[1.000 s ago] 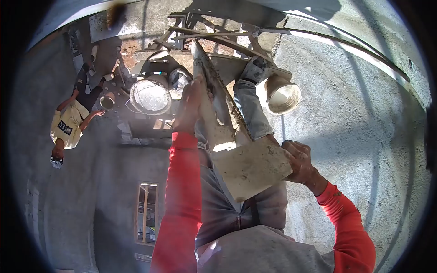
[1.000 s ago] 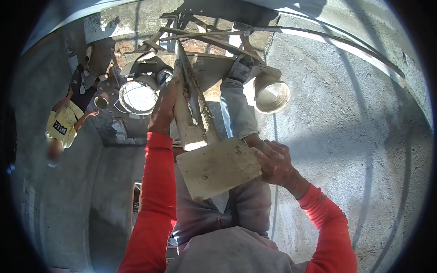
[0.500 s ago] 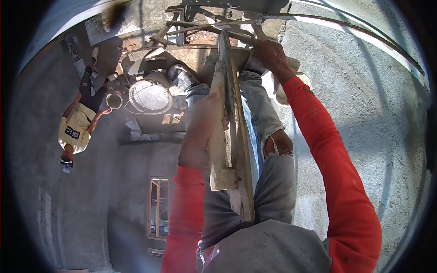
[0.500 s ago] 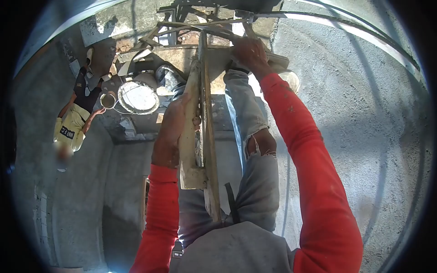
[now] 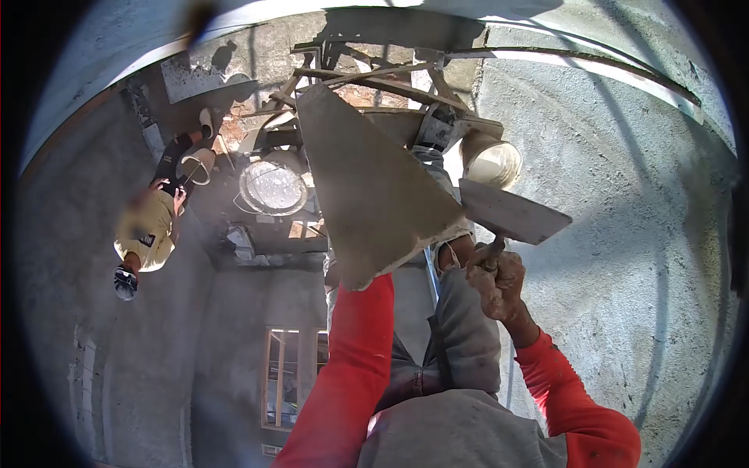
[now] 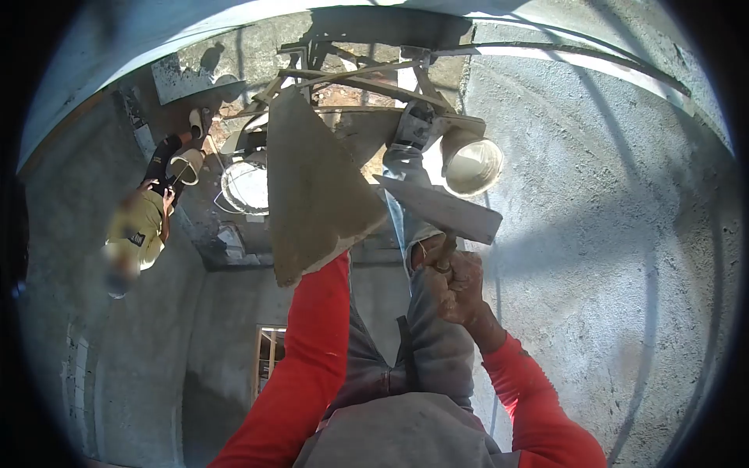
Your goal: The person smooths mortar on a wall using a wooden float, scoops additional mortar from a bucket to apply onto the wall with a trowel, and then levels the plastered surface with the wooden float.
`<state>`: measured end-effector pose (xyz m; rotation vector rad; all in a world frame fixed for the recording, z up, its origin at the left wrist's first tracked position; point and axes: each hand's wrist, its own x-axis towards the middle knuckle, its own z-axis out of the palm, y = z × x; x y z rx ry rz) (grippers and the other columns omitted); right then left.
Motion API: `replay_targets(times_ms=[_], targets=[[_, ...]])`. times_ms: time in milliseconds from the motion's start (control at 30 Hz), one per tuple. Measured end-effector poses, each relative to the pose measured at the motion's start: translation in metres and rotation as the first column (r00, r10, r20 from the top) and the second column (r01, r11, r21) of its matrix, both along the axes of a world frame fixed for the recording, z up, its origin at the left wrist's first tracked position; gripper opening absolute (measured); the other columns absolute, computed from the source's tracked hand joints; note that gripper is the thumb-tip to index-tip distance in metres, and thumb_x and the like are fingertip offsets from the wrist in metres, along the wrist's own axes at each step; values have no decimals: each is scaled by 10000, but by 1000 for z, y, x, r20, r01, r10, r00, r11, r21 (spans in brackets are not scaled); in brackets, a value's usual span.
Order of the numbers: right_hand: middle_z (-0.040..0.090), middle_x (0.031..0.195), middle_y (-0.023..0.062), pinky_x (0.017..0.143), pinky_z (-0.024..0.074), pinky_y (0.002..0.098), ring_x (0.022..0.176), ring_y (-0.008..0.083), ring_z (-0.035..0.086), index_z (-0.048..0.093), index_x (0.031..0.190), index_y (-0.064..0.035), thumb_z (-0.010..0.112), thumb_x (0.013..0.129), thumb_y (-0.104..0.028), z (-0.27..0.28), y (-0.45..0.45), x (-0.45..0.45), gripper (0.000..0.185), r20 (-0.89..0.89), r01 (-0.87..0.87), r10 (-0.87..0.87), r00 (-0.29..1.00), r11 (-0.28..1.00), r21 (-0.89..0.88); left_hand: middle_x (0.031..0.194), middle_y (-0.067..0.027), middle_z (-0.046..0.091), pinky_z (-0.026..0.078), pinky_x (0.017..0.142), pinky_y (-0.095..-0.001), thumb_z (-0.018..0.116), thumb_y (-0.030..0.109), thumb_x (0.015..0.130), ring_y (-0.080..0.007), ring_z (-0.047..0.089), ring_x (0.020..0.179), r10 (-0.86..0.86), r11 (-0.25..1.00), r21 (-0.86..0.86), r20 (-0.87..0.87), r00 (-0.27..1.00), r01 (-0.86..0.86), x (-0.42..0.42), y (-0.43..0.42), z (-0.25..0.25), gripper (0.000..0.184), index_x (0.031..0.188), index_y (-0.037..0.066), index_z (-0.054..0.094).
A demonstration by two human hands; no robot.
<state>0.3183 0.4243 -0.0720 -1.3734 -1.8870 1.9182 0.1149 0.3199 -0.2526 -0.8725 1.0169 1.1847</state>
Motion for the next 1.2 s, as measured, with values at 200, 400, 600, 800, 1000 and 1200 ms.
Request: replay_targets(times_ms=[200, 400, 600, 800, 1000, 1200], targets=[[588, 724, 114, 606, 478, 411, 636, 265, 623, 613, 933, -28, 635, 980, -243, -20, 14, -34, 221, 22, -88, 91, 996, 987, -132, 919, -72, 719, 601, 675, -330, 527, 406, 1140, -170, 694, 720, -20, 1000, -12, -19, 1000, 20, 7, -10, 25, 398, 1245, 53, 677], [570, 659, 107, 578, 476, 389, 601, 197, 600, 607, 936, 30, 623, 1018, -323, -196, 29, -92, 362, 82, 16, 3, 997, 974, -225, 931, -73, 724, 604, 691, -330, 516, 394, 1145, -169, 700, 740, -44, 996, -75, -29, 999, 42, 8, -46, 45, 390, 1249, 55, 678], [559, 637, 79, 500, 450, 396, 519, 158, 578, 648, 909, 2, 660, 1008, -261, -342, 89, -111, 282, 251, 53, 22, 968, 956, -289, 944, -74, 729, 607, 707, -329, 506, 383, 1151, -168, 707, 760, 6, 998, -66, -37, 999, -8, 15, -43, 43, 383, 1254, 58, 679], [701, 719, 174, 599, 509, 448, 633, 266, 694, 696, 872, 57, 585, 996, -285, -267, 111, -99, 381, 430, -26, 0, 903, 998, 54, 956, -76, 734, 610, 722, -329, 495, 371, 1156, -167, 713, 780, 122, 992, 23, -45, 991, -121, 2, -14, 26, 376, 1258, 60, 680], [682, 792, 274, 676, 520, 515, 750, 412, 729, 695, 948, 29, 633, 999, -309, -280, 100, -75, 348, 504, -666, 624, 598, 736, -121, 989, -70, 738, 617, 762, -340, 440, 354, 1173, -170, 726, 859, 193, 976, 115, -74, 978, -184, -19, -8, 33, 383, 1273, 68, 675], [718, 776, 213, 604, 548, 465, 684, 363, 721, 689, 941, 9, 655, 1005, -331, -272, 65, -88, 348, 540, -620, 522, 661, 784, 1, 1156, -73, 728, 594, 872, -326, 395, 328, 1186, -149, 712, 971, 205, 976, 122, -206, 957, -183, -32, -63, 59, 392, 1348, 65, 636]])
